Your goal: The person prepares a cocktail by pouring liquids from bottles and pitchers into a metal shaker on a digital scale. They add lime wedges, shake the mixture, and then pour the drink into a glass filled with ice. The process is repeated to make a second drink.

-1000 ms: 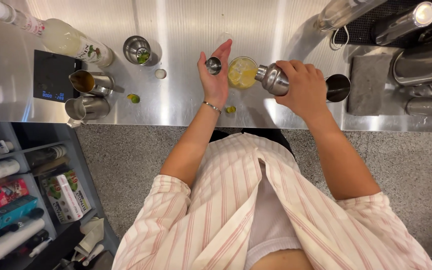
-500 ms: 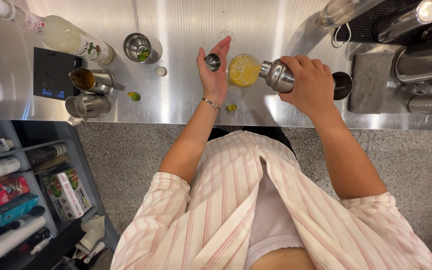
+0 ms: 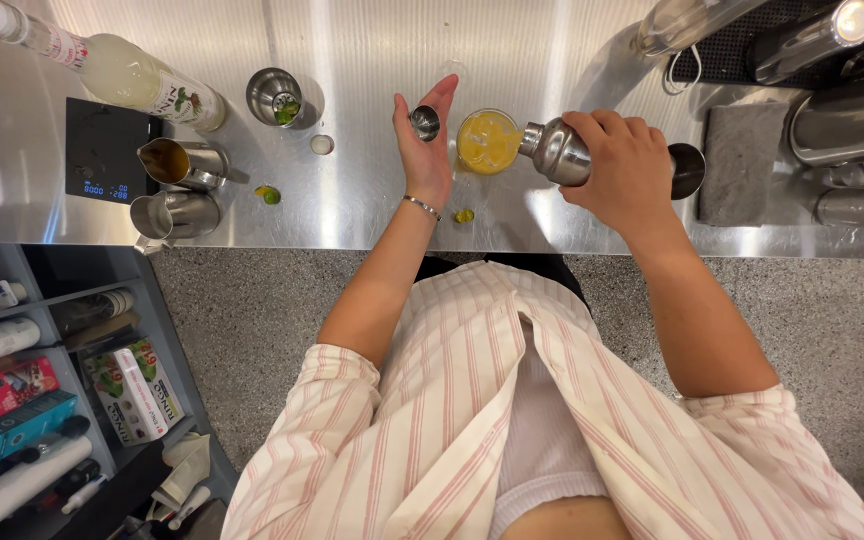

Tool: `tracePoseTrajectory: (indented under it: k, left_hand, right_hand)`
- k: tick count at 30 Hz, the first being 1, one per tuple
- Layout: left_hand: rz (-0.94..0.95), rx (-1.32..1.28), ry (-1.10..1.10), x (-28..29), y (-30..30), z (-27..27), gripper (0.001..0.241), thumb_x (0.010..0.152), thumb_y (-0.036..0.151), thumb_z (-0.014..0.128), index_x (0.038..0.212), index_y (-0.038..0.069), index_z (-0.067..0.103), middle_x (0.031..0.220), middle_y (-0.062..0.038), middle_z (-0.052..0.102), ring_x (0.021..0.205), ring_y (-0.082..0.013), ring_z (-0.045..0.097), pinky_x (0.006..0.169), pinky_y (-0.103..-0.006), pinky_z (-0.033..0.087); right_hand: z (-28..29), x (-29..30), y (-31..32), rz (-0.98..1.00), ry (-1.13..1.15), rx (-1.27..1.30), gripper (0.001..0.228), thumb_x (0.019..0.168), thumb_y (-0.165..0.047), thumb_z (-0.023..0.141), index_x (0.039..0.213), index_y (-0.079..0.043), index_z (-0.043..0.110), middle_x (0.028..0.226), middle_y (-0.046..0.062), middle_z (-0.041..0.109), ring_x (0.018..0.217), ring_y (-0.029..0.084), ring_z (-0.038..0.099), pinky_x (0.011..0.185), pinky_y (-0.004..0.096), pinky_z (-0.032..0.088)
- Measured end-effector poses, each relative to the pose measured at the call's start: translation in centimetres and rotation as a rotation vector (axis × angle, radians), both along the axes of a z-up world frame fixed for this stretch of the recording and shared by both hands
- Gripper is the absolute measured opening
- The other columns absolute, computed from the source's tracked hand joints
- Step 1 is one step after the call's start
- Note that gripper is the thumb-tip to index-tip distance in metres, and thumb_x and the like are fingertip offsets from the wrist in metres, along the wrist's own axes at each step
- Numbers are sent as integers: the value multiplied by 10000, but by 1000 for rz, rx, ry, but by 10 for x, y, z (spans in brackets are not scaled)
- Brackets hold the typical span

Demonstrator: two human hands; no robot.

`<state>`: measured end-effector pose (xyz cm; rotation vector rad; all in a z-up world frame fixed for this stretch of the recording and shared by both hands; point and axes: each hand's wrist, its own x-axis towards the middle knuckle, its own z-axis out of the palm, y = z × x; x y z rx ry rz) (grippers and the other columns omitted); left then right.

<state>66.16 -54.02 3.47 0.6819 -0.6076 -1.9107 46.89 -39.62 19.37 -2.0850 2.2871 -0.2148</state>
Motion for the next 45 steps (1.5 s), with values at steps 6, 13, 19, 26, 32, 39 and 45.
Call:
tracePoseTrajectory:
  k: [6, 13, 19, 26, 32, 39, 45]
  left_hand:
    - [15, -32, -38, 0, -1, -8, 755, 1106, 554, 257, 1335, -55, 641, 1479, -192, 592, 1517, -292, 398, 1303, -420, 180]
    - [48, 0, -78, -1, -2, -9, 743, 1099, 552, 265, 1370, -40, 623, 1511, -175, 565, 1524, -287, 392, 1294, -423, 183]
    - [42, -19, -156, -3, 0, -13, 753, 1087, 578, 272, 1383, -16, 629, 1514, -158, 569, 1522, -280, 395, 1284, -430, 174]
    - [16, -18, -316, -3, 5, -13, 716, 1068, 565, 312, 1357, 18, 670, 1495, -142, 592, 1499, -264, 416, 1272, -418, 185]
    - [-12, -320, -584, -7, 8, -4, 516, 1080, 479, 437, 1285, 117, 742, 1507, -97, 608, 1507, -258, 438, 1286, -491, 186]
    - [-143, -896, -1067, -39, 19, 88, 387, 1012, 440, 547, 1229, 198, 756, 1465, -53, 622, 1521, -290, 357, 1247, -635, -76]
    - [-319, -1123, -1166, -43, 26, 115, 498, 1025, 522, 481, 1347, 194, 673, 1455, -88, 612, 1497, -311, 376, 1237, -664, -43]
  right_hand:
    - [1, 1, 0, -9, -8, 16, 793, 589, -219, 904, 1343, -209, 657, 1249, 60, 675, 1073, 322, 639, 938, 454, 482]
    - [8, 5, -1, -11, 3, 31, 803, 576, -221, 913, 1337, -211, 657, 1247, 57, 678, 1074, 326, 641, 941, 460, 482]
    - [-1, 2, -2, -21, -1, 44, 814, 578, -228, 922, 1346, -204, 654, 1261, 74, 674, 1069, 342, 641, 936, 464, 480]
    - [-21, 4, -3, -34, -35, 49, 830, 568, -260, 939, 1343, -194, 650, 1254, 86, 676, 1070, 360, 638, 931, 475, 487]
    - [-52, 9, 5, -149, -588, 6, 820, 637, -229, 939, 1368, -125, 583, 1258, 92, 666, 1147, 303, 662, 996, 425, 529]
    - [-71, 32, 12, -161, -964, -232, 890, 708, -153, 978, 1437, -54, 477, 1354, 118, 622, 1260, 228, 625, 1096, 370, 514]
    - [-69, 29, 22, -187, -945, -285, 901, 732, -151, 988, 1450, -41, 455, 1364, 129, 609, 1274, 235, 618, 1111, 373, 508]
